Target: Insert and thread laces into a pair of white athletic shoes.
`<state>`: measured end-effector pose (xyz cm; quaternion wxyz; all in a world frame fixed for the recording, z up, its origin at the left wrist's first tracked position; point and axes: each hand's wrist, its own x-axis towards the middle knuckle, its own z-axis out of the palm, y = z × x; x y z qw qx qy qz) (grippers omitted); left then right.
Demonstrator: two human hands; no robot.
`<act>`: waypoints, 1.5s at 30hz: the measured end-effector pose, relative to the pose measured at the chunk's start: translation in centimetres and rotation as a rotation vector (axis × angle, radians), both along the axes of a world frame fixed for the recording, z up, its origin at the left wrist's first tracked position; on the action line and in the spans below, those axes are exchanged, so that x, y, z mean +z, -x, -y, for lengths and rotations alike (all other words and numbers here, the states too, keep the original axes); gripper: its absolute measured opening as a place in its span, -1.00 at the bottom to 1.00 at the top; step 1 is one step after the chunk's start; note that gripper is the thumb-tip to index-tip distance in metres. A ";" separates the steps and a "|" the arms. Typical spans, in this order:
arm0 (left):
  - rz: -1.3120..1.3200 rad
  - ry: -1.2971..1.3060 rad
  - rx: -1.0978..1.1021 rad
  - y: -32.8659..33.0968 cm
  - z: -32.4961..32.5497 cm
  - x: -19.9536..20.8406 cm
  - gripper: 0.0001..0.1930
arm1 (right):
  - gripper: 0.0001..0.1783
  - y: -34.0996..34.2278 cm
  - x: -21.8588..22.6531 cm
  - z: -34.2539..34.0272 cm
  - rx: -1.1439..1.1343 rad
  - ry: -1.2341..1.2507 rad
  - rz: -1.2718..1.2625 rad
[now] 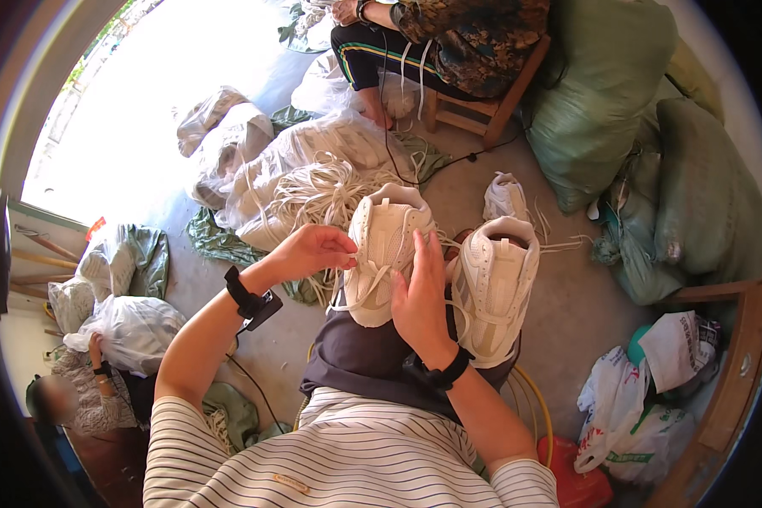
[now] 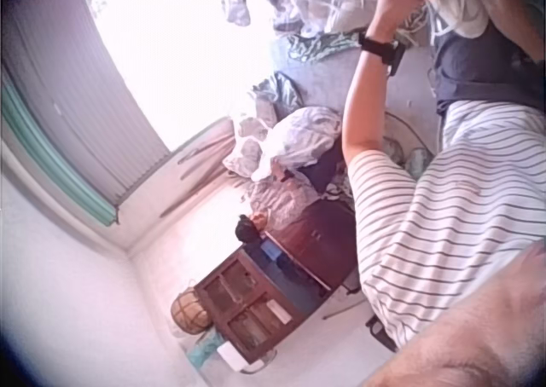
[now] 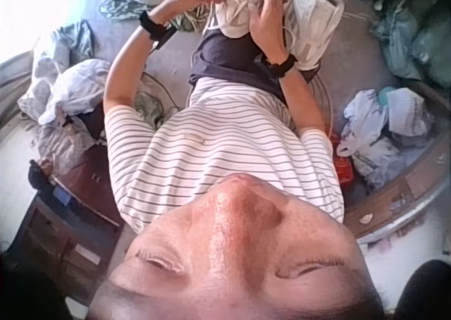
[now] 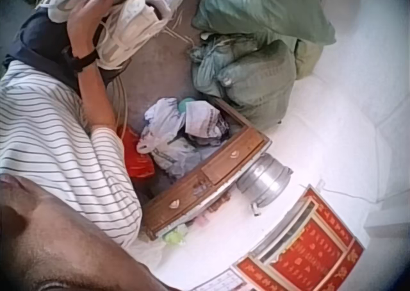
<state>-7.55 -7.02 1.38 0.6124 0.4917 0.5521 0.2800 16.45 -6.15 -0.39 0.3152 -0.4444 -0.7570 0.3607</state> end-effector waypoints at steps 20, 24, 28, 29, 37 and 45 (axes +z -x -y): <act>-0.425 -0.261 -0.136 -1.3 -1.9 1.4 -0.86 | -0.19 2.1 -4.7 -1.9 -0.075 -0.074 0.004; -0.601 -0.310 -0.210 -1.7 -2.4 2.1 -0.86 | -0.19 2.0 -4.8 -1.9 -0.062 -0.082 -0.011; -0.692 -0.613 -0.215 -2.2 -2.4 2.8 -0.72 | -0.20 1.9 -4.7 -2.1 -0.048 -0.095 -0.023; -0.690 -0.614 -0.218 -2.5 -2.5 3.2 -0.72 | -0.20 1.9 -4.7 -2.1 -0.051 -0.095 -0.022; -1.014 -0.960 -0.526 -3.4 -3.9 4.7 -0.61 | -0.21 1.6 -4.3 -2.0 -0.048 -0.115 -0.003; -1.014 -0.962 -0.664 -4.0 -4.6 5.3 -0.70 | -0.20 1.1 -3.9 -1.4 -0.030 -0.100 0.012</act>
